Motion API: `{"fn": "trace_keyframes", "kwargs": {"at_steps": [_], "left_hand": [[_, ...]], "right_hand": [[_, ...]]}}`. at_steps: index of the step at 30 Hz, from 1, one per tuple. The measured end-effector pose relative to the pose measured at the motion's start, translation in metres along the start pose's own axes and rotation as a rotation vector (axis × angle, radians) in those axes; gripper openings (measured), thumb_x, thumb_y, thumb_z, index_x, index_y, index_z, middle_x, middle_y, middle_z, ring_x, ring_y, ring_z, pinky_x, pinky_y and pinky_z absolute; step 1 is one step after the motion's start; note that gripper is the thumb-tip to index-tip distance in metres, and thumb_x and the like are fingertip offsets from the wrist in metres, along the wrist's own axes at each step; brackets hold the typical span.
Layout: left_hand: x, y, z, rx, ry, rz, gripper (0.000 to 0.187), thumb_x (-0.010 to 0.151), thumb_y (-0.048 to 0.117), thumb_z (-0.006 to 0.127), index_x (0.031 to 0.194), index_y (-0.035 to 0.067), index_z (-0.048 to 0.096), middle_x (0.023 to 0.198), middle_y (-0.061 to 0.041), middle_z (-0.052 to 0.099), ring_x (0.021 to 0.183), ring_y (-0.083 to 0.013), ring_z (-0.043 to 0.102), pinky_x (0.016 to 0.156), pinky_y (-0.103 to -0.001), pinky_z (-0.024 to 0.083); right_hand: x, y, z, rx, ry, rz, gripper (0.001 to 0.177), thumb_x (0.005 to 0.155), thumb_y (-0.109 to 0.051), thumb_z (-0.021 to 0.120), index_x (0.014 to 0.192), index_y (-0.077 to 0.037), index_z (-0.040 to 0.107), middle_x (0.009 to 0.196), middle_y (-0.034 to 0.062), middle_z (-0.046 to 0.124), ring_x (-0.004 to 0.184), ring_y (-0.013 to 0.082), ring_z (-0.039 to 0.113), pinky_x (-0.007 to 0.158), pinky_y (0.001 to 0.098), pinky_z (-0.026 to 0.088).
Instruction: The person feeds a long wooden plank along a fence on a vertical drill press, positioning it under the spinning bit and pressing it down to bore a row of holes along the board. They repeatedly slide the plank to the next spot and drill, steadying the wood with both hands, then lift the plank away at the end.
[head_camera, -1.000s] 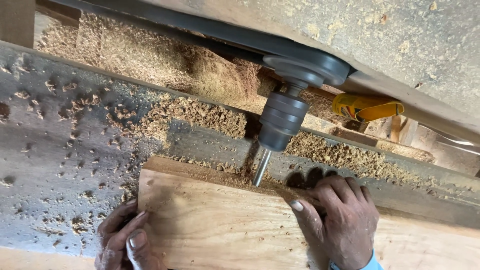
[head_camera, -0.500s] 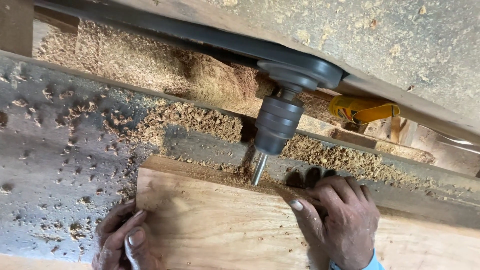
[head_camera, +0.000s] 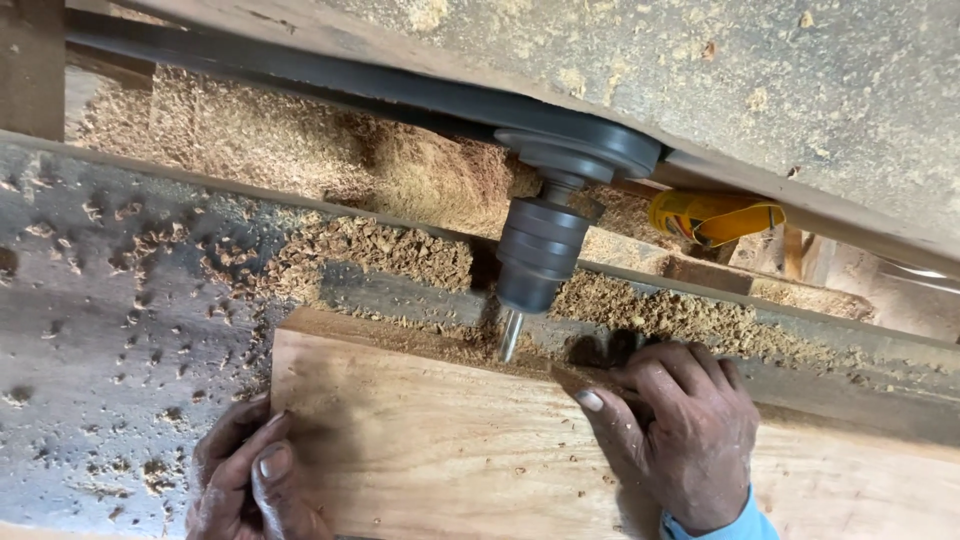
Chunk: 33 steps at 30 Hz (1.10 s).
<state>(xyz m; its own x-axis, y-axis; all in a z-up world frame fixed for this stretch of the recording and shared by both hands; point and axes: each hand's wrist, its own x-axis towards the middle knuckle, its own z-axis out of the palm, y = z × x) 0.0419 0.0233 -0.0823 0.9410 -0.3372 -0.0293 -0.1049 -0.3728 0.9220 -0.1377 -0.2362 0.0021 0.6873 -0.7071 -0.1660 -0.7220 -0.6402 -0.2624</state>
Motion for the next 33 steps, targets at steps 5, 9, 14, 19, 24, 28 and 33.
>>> {"fn": "trace_keyframes", "kwargs": {"at_steps": [5, 9, 14, 19, 24, 28, 33], "left_hand": [[0.007, -0.011, -0.010, 0.039, -0.081, 0.039, 0.030, 0.115, 0.030, 0.062, 0.116, 0.002, 0.070, 0.126, -0.020, 0.065, 0.126, -0.0257, 0.064, 0.115, -0.034, 0.050], [0.011, -0.011, -0.008, 0.054, -0.119, 0.098, 0.032, 0.115, 0.032, 0.060, 0.117, 0.002, 0.069, 0.127, -0.020, 0.065, 0.126, -0.0254, 0.063, 0.114, -0.034, 0.048], [0.014, 0.004, 0.006, 0.049, -0.076, 0.050, 0.033, 0.116, 0.033, 0.060, 0.116, 0.002, 0.070, 0.126, -0.020, 0.066, 0.125, -0.0250, 0.064, 0.115, -0.033, 0.049], [0.014, 0.002, 0.002, 0.024, -0.040, 0.039, 0.033, 0.118, 0.034, 0.061, 0.115, 0.003, 0.071, 0.126, -0.019, 0.065, 0.126, -0.0248, 0.064, 0.118, -0.034, 0.048], [0.019, -0.011, -0.006, 0.084, -0.171, 0.044, 0.037, 0.116, 0.036, 0.056, 0.117, 0.002, 0.071, 0.128, -0.021, 0.063, 0.125, -0.0255, 0.062, 0.113, -0.035, 0.047], [0.018, -0.013, 0.000, 0.031, -0.141, 0.057, 0.037, 0.117, 0.036, 0.056, 0.117, 0.002, 0.070, 0.128, -0.020, 0.063, 0.126, -0.0242, 0.063, 0.115, -0.035, 0.048], [0.022, 0.000, 0.004, 0.051, -0.086, 0.019, 0.033, 0.116, 0.033, 0.058, 0.115, 0.003, 0.071, 0.126, -0.019, 0.065, 0.121, -0.0224, 0.066, 0.112, -0.033, 0.050]], "right_hand": [[0.002, 0.001, -0.002, -0.007, -0.007, 0.011, 0.036, 0.078, -0.046, 0.079, 0.080, -0.011, 0.072, 0.090, 0.0059, 0.071, 0.087, 0.0274, 0.066, 0.075, 0.0415, 0.048], [0.004, 0.001, -0.002, -0.020, -0.016, 0.021, 0.037, 0.078, -0.047, 0.079, 0.080, -0.011, 0.072, 0.087, 0.0052, 0.070, 0.088, 0.0272, 0.066, 0.077, 0.0423, 0.048], [0.009, 0.002, -0.003, 0.004, 0.006, 0.018, 0.036, 0.079, -0.046, 0.078, 0.080, -0.010, 0.071, 0.088, 0.0056, 0.069, 0.088, 0.0275, 0.066, 0.076, 0.0420, 0.048], [0.008, 0.003, -0.003, -0.010, -0.003, 0.018, 0.035, 0.078, -0.045, 0.079, 0.080, -0.011, 0.071, 0.087, 0.0051, 0.069, 0.087, 0.0275, 0.065, 0.077, 0.0431, 0.047], [0.009, 0.007, -0.003, -0.020, -0.009, 0.030, 0.039, 0.077, -0.049, 0.078, 0.079, -0.010, 0.071, 0.088, 0.0054, 0.069, 0.086, 0.0273, 0.065, 0.074, 0.0424, 0.047], [0.011, 0.006, -0.004, -0.023, -0.002, 0.019, 0.040, 0.078, -0.050, 0.077, 0.078, -0.010, 0.070, 0.089, 0.0052, 0.069, 0.087, 0.0271, 0.065, 0.075, 0.0424, 0.047], [0.011, 0.006, -0.003, -0.037, -0.014, 0.053, 0.039, 0.077, -0.049, 0.078, 0.075, -0.011, 0.071, 0.082, 0.0051, 0.069, 0.081, 0.0269, 0.065, 0.072, 0.0434, 0.046]]}}
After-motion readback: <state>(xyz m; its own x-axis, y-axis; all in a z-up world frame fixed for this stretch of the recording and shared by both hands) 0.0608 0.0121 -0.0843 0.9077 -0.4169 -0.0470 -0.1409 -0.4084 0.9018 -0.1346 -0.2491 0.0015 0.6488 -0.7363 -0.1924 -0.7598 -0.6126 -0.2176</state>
